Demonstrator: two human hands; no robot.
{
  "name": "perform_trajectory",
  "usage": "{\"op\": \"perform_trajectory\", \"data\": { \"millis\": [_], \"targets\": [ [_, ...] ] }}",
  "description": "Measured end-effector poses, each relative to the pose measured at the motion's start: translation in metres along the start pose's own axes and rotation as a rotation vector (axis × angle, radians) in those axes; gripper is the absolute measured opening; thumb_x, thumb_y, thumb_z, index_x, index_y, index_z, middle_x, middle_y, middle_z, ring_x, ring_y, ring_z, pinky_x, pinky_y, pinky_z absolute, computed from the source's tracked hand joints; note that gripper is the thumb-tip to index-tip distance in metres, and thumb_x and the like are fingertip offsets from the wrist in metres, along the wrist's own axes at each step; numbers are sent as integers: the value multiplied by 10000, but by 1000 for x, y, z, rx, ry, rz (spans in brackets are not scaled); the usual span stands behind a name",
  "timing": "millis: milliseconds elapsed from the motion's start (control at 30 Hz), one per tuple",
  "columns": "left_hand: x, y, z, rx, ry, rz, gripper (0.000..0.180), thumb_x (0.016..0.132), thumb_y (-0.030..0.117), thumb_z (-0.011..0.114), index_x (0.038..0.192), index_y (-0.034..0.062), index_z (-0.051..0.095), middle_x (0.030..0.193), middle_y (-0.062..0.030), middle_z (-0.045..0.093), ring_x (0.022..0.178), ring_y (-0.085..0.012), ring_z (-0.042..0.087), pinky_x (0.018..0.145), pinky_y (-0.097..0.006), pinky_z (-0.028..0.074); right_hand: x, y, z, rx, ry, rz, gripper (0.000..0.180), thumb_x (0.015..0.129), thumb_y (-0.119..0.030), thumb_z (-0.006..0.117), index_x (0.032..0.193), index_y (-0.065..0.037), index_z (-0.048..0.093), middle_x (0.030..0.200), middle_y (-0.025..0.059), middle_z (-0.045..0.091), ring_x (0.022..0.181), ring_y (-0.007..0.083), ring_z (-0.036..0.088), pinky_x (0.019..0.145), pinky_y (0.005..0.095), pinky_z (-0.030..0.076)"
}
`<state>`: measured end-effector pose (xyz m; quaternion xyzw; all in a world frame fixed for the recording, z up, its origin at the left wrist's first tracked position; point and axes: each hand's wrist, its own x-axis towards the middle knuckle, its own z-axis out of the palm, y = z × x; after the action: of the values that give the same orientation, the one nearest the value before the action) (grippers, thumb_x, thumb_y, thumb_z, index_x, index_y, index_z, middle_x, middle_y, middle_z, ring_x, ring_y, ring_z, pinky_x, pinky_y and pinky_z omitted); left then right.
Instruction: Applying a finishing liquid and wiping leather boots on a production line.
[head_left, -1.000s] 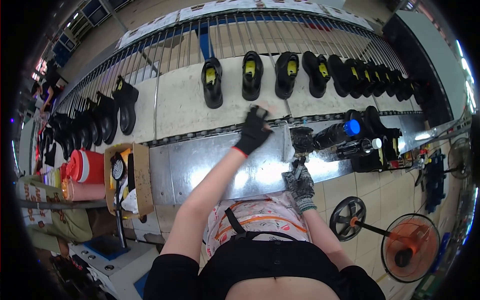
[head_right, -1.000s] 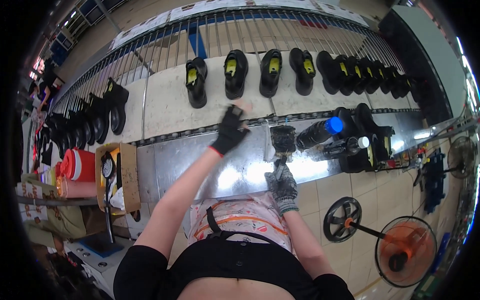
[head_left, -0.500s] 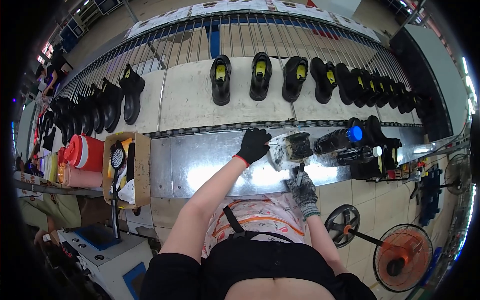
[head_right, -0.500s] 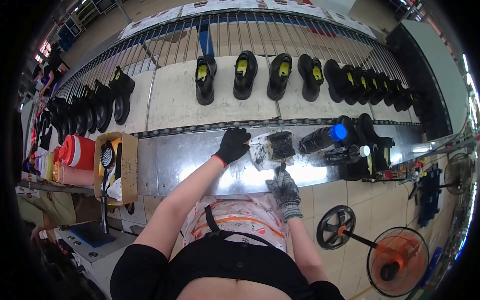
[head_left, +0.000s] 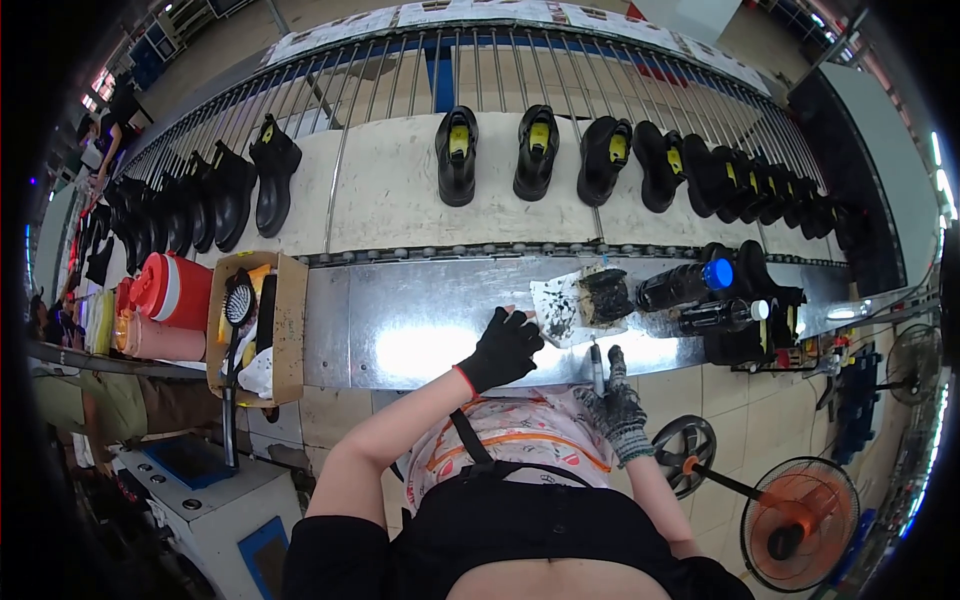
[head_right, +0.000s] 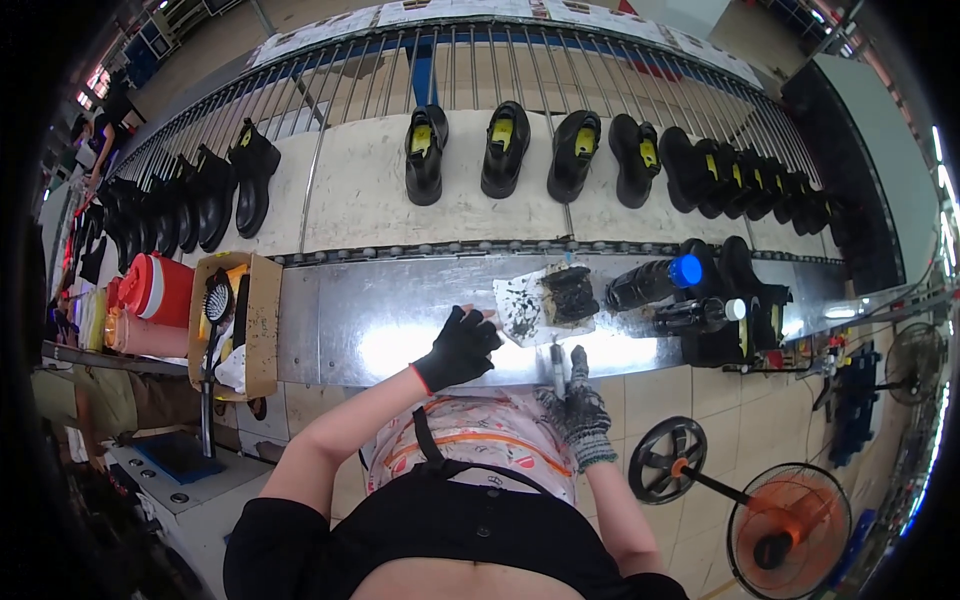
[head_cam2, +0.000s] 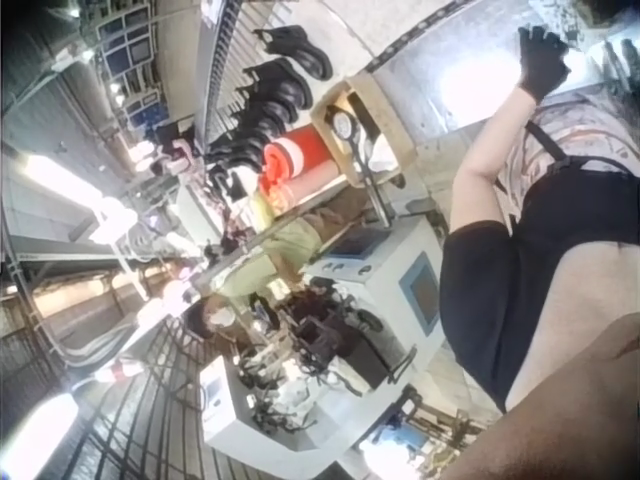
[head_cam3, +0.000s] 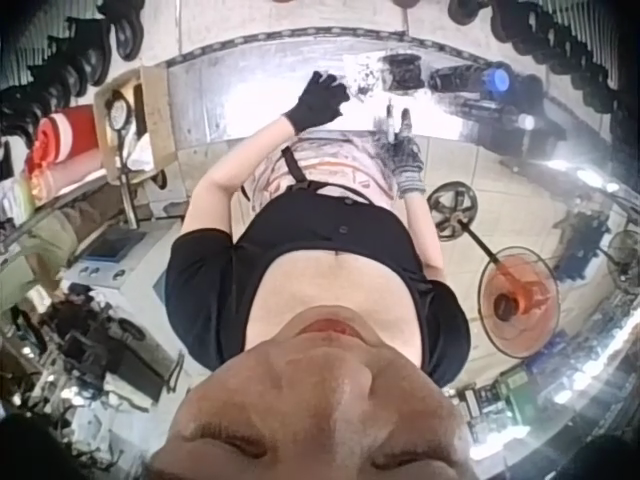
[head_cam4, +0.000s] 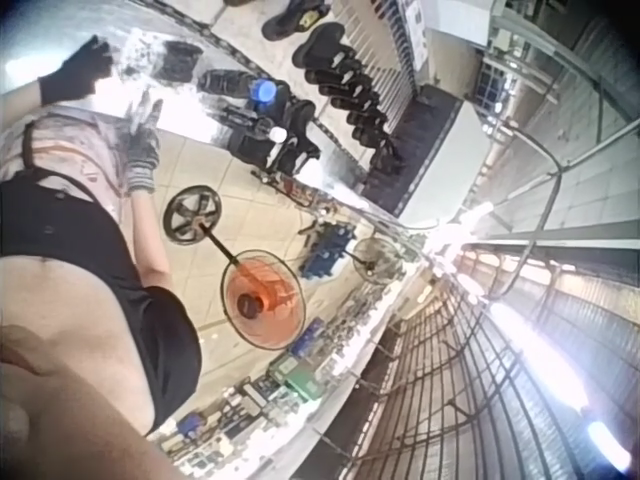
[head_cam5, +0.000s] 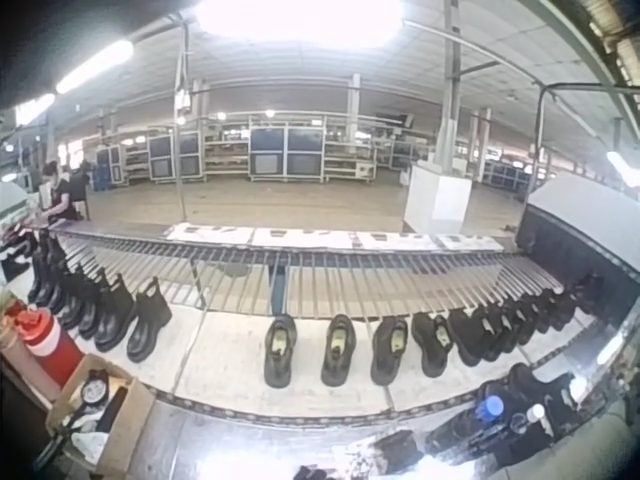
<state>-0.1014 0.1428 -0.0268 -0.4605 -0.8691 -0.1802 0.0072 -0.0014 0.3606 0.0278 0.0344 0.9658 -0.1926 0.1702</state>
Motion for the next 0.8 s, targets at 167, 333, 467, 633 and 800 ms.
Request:
{"op": "perform_trajectory", "data": {
  "millis": [167, 333, 467, 633, 800],
  "targets": [
    [24, 53, -58, 1, 77, 199, 331, 745, 252, 608, 1045, 118, 567, 1056, -127, 550, 1028, -307, 530, 904, -480, 385, -12, -27, -62, -114, -1, -237, 900, 771, -479, 654, 1421, -31, 220, 830, 146, 666, 660, 299, 650, 577, 390, 505],
    [27, 69, -126, -118, 160, 136, 247, 781, 318, 590, 921, 118, 555, 835, -56, 531, 711, -220, 566, 528, -355, 449, -30, -59, -164, 171, 78, -465, 384, 805, -355, 665, 1005, -28, 636, 668, 79, 643, 561, 189, 631, 515, 322, 489],
    [28, 83, -176, -48, 143, 133, 268, 810, 340, 573, 958, 120, 530, 800, -68, 515, 652, -227, 570, 478, -359, 432, -38, -107, -230, 412, -561, 139, 238, 865, -277, 595, 835, -51, 660, 566, 53, 597, 513, 168, 609, 494, 319, 474],
    [21, 84, -234, -474, -187, 9, 383, 902, 403, 504, 1022, 39, 511, 743, -154, 583, 666, -298, 615, 499, -411, 454, -45, -119, -251, -847, -17, -915, 368, 842, -408, 571, 839, -46, 632, 638, 68, 584, 538, 208, 580, 462, 347, 442],
    [0, 73, -237, -744, -387, -58, 574, 902, 438, 472, 1243, -23, 462, 918, -244, 609, 889, -360, 593, 737, -407, 458, -77, -142, -263, -991, 24, -734, 405, 839, -444, 545, 957, -62, 611, 804, 95, 634, 683, 282, 614, 579, 404, 486]
  ]
}}
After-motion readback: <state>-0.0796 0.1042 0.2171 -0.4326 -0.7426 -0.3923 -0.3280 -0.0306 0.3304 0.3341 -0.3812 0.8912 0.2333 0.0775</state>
